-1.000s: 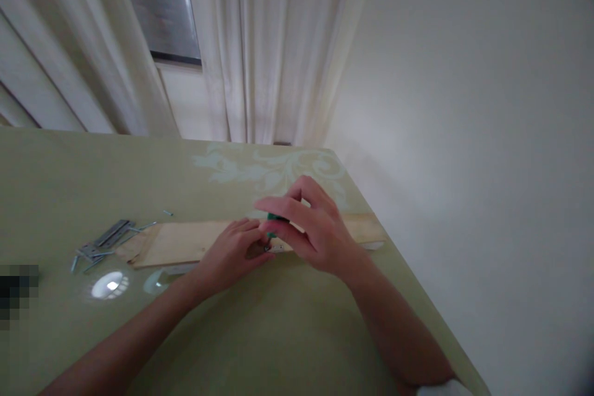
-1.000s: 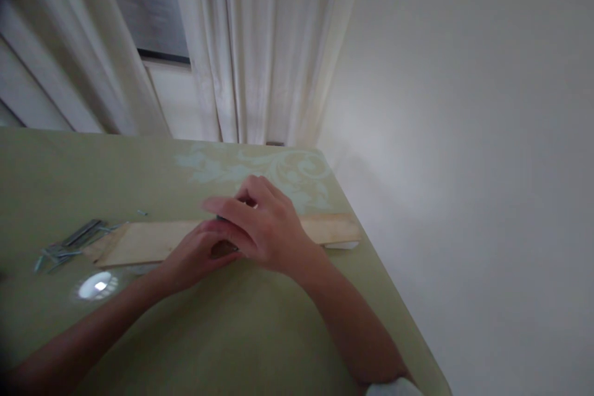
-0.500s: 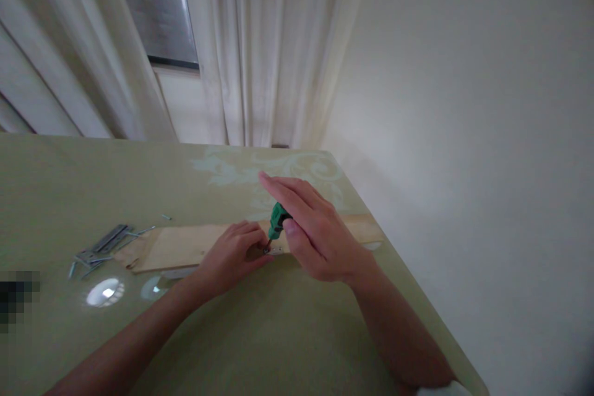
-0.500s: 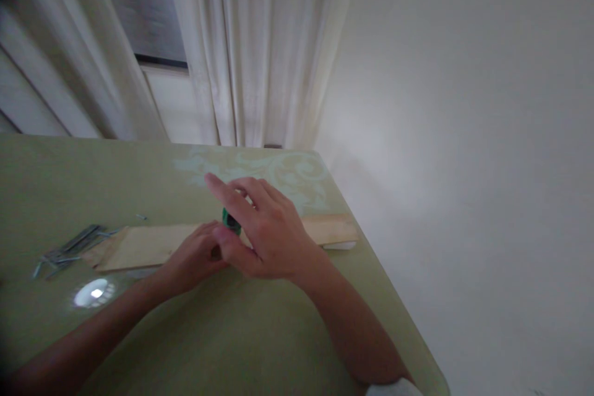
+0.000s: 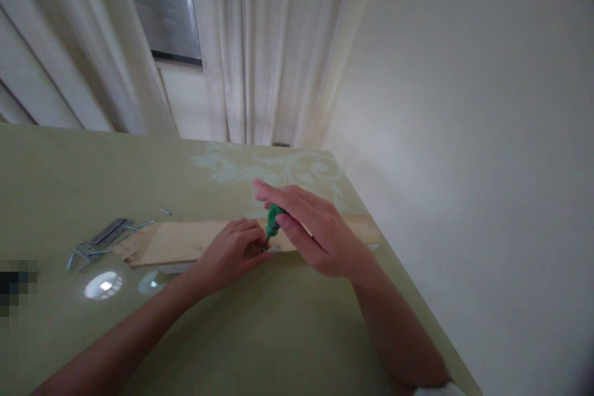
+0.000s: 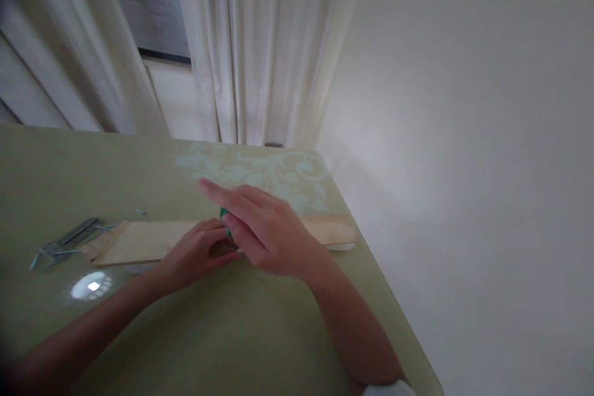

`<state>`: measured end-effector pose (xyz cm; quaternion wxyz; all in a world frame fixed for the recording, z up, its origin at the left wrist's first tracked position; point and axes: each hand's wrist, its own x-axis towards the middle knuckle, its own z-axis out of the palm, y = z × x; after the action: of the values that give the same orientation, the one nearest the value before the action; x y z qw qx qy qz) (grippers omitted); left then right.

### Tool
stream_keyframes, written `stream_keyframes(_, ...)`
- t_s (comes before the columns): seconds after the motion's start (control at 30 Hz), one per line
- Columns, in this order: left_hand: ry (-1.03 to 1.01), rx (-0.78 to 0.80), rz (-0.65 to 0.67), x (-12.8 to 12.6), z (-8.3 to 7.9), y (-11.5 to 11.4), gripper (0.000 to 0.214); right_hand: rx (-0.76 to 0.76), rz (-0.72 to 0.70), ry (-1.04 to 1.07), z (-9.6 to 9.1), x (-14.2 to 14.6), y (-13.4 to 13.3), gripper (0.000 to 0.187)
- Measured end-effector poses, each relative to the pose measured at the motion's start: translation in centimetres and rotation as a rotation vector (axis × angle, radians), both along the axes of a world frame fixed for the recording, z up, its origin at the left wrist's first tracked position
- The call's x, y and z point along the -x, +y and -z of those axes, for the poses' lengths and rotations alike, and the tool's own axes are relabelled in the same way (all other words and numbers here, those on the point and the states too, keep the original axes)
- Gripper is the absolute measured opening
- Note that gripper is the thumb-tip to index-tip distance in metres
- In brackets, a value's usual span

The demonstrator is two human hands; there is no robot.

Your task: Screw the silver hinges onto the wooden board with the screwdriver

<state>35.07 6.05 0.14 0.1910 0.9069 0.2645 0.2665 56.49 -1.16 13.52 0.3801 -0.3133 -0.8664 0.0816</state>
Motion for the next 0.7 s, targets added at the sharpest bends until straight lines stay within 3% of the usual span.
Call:
stream_keyframes(0.1,-0.019,0.006,-0.015,0.04,0.35,0.06,0.013,-0.180,0.186,-0.091,0.33,-0.03,0.03,0.030)
stream_keyframes(0.2,-0.002,0.033,-0.018,0.06,0.15,0.01,0.011,-0.277,0.355,-0.174,0.48,0.17,0.01,0.032)
stream_keyframes(0.33,0.025,0.024,0.004,0.05,-0.51,-0.09,0.019,-0.047,0.181,-0.089,-0.05,-0.01,-0.06,0.053)
stream_keyframes(0.4,0.034,0.023,0.010,0.03,-0.62,-0.13,0.020,0.015,0.099,-0.027,0.00,-0.20,0.07,0.049)
stream_keyframes(0.5,0.017,0.027,-0.003,0.01,-0.48,-0.18,0.014,-0.115,0.212,-0.030,0.56,-0.16,0.31,0.029)
stream_keyframes(0.57,-0.004,0.030,-0.012,-0.01,-0.35,-0.19,0.011,-0.199,0.310,-0.068,0.75,0.05,0.27,0.031)
stream_keyframes(0.63,-0.012,0.027,-0.006,-0.02,-0.24,-0.17,0.011,-0.157,0.279,-0.078,0.57,0.22,0.04,0.043)
stream_keyframes(0.7,-0.002,0.020,0.007,-0.01,-0.13,-0.13,0.015,-0.051,0.153,-0.039,0.27,0.25,-0.22,0.053)
